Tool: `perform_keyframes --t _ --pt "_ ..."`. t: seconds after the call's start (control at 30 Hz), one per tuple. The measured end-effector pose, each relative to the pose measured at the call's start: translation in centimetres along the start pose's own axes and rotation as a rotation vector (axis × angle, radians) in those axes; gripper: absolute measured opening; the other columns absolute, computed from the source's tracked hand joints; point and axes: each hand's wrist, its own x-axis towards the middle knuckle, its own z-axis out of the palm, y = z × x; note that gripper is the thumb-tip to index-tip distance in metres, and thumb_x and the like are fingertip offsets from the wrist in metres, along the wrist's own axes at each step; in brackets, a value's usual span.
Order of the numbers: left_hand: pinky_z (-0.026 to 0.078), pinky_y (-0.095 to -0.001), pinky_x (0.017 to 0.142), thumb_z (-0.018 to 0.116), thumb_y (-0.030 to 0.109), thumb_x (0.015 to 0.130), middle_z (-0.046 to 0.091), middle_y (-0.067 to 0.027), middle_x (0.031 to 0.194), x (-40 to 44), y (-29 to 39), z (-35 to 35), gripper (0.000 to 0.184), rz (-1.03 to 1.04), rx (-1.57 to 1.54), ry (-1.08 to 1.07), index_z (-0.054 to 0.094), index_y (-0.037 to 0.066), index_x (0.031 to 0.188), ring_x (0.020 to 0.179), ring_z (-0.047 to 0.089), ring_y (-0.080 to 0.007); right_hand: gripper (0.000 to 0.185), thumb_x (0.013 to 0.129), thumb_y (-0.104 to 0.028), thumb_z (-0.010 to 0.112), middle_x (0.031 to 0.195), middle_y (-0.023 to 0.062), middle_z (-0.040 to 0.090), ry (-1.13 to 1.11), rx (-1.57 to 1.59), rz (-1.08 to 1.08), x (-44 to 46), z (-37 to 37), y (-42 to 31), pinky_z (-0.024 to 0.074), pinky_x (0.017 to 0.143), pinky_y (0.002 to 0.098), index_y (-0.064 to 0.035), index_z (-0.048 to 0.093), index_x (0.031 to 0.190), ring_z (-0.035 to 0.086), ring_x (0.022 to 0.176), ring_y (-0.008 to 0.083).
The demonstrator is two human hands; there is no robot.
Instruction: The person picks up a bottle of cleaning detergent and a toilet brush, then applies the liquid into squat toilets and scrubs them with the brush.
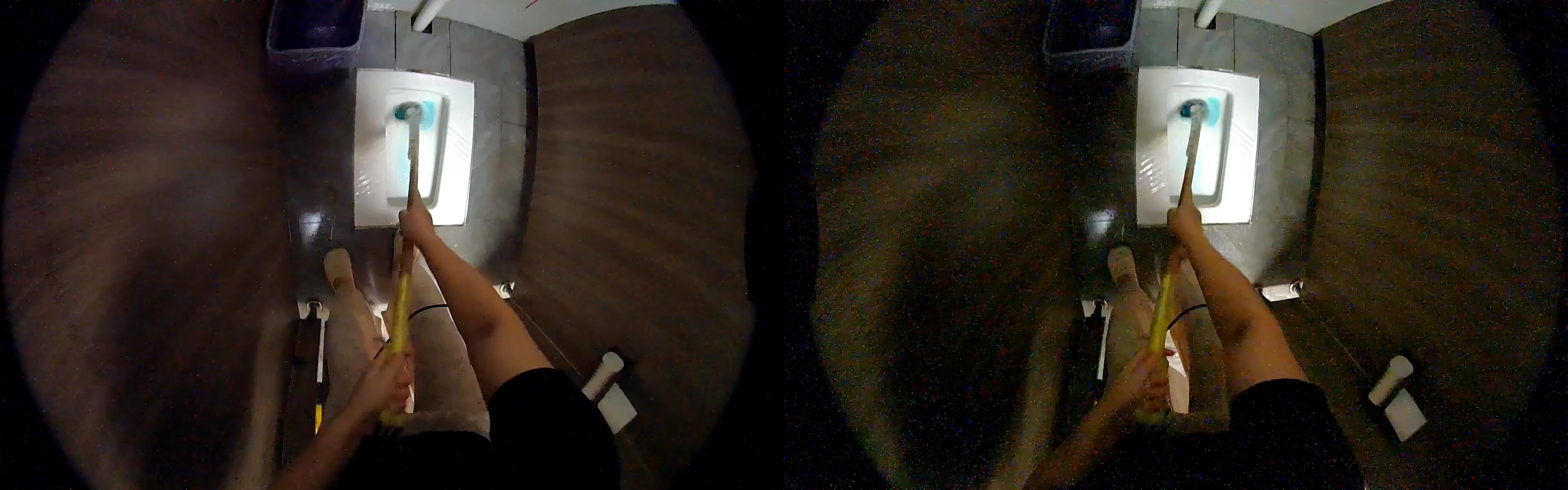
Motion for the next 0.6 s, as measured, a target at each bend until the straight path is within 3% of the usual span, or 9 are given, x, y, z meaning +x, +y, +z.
perform_keyframes --t 0.07,0.17,0.27,0.3,0.37,0.47,0.5,0.57,0.6 --pt "0.034 -0.0216 0.038 0.043 0.023 0.077 0.041 -0.0006 0.057 -2.5 -1.2 -1.3 0.026 -0.141 0.256 0.405 0.040 0.007 0.097 0.044 0.039 -0.0092 0.066 0.066 -0.003 0.041 0.095 0.0252 0.047 0.175 0.056 -0.176 -1.8 2.3 4.1 0.0393 0.071 0.0377 -0.0104 0.007 0.123 0.049 0.083 0.0352" --pt "0.035 -0.0220 0.041 0.043 0.023 0.077 0.044 -0.0017 0.058 -6.5 -2.4 -2.5 0.025 0.008 0.710 0.379 0.042 0.005 0.095 0.047 0.042 -0.0098 0.064 0.068 -0.003 0.040 0.098 0.0255 0.045 0.322 0.187 -0.338 -4.7 5.3 8.6 0.0377 0.073 0.0386 -0.0073 0.006 0.122 0.047 0.087 0.0372" --pt "0.038 -0.0258 0.045 0.043 0.024 0.077 0.050 -0.0054 0.063 -7.3 -2.8 -3.5 0.026 0.037 0.846 0.407 0.046 0.002 0.092 0.052 0.048 -0.0124 0.048 0.073 -0.015 0.038 0.072 0.0118 0.046 0.320 0.234 -0.131 -4.4 6.2 8.4 0.0409 0.056 0.0293 -0.0030 0.021 0.116 0.048 0.058 0.0209" --pt "0.038 -0.0258 0.045 0.043 0.024 0.077 0.050 -0.0054 0.063 -6.3 -2.1 -4.1 0.026 0.046 0.845 0.404 0.046 0.002 0.092 0.052 0.048 -0.0124 0.052 0.074 -0.012 0.039 0.093 0.0187 0.038 0.207 0.246 -0.064 -2.9 5.5 7.2 0.0355 0.070 0.0329 -0.0017 0.014 0.118 0.041 0.081 0.0284" --pt "0.041 -0.0295 0.050 0.043 0.023 0.077 0.054 -0.0110 0.069 -3.6 0.1 -3.9 0.028 -0.008 1.061 0.516 0.048 0.001 0.093 0.056 0.051 -0.0173 0.056 0.075 -0.009 0.039 0.115 0.0256 0.030 0.082 0.258 0.023 -1.5 4.4 5.3 0.0300 0.085 0.0366 -0.0004 0.007 0.120 0.034 0.104 0.0360" --pt "0.041 -0.0315 0.055 0.044 0.023 0.076 0.055 -0.0152 0.072 -5.0 -1.3 -6.3 0.029 0.186 1.005 0.522 0.048 0.000 0.094 0.061 0.053 -0.0219 0.052 0.075 -0.010 0.039 0.115 0.0258 0.029 0.031 0.356 0.113 -2.5 5.1 4.7 0.0296 0.085 0.0358 0.0019 0.014 0.118 0.032 0.105 0.0360" --pt "0.041 -0.0315 0.055 0.044 0.023 0.076 0.055 -0.0152 0.072 -6.0 -1.4 -6.5 0.029 0.191 1.000 0.523 0.048 0.000 0.094 0.061 0.053 -0.0219 0.049 0.075 -0.011 0.038 0.111 0.0264 0.032 0.172 0.299 -0.008 -5.0 6.8 5.6 0.0310 0.083 0.0360 0.0033 0.017 0.116 0.034 0.103 0.0368" --pt "0.041 -0.0304 0.058 0.045 0.023 0.075 0.055 -0.0151 0.070 -8.7 -1.5 -6.1 0.030 -0.107 1.029 0.552 0.048 0.001 0.095 0.063 0.053 -0.0222 0.046 0.075 -0.013 0.037 0.108 0.0271 0.036 0.308 0.247 -0.131 -7.4 8.1 6.4 0.0324 0.081 0.0362 0.0047 0.021 0.114 0.036 0.101 0.0375" --pt "0.041 -0.0304 0.058 0.045 0.023 0.075 0.055 -0.0151 0.070 -8.6 -2.8 -7.7 0.030 -0.107 1.024 0.559 0.048 0.001 0.095 0.063 0.053 -0.0222 0.045 0.075 -0.013 0.037 0.106 0.0276 0.036 0.306 0.363 -0.093 -7.9 8.5 6.5 0.0325 0.081 0.0365 0.0051 0.022 0.113 0.036 0.099 0.0377"
